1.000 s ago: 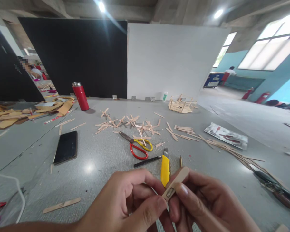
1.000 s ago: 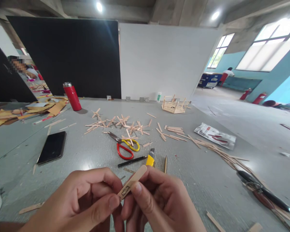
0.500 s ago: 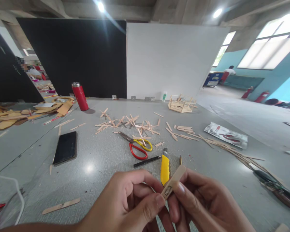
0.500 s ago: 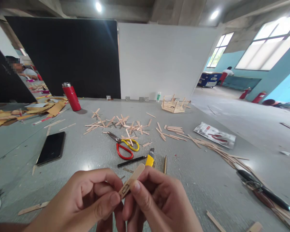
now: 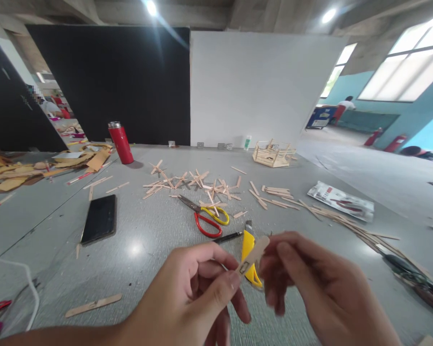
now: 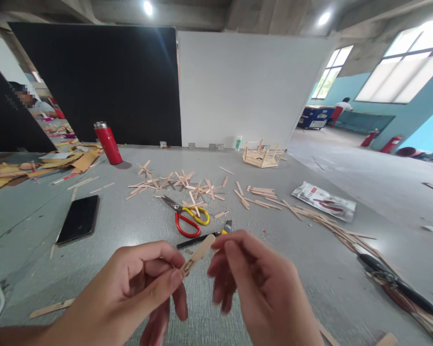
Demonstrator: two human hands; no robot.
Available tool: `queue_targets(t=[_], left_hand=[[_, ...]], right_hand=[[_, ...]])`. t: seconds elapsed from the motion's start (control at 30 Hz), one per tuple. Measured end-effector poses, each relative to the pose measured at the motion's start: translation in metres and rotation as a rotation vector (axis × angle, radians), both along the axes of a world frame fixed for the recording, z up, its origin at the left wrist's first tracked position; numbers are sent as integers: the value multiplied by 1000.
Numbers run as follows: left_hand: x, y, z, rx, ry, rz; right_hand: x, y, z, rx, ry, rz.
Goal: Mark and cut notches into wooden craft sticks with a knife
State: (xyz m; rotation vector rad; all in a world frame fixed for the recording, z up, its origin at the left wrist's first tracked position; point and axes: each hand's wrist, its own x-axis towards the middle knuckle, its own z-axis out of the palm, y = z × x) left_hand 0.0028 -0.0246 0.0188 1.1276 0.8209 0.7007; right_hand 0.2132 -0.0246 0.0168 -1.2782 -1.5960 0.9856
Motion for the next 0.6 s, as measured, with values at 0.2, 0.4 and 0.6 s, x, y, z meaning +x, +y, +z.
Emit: queue_targets(t=[0.2, 0.4, 0.6], left_hand=[[1, 19, -14, 133, 192, 15], [-3, 57, -63, 53, 406, -206], [-3, 76, -92, -57, 424, -237]], right_hand=[[28, 44, -54, 106, -899, -53], [39, 53, -82, 79, -939, 19], [65, 51, -65, 90, -900, -42]])
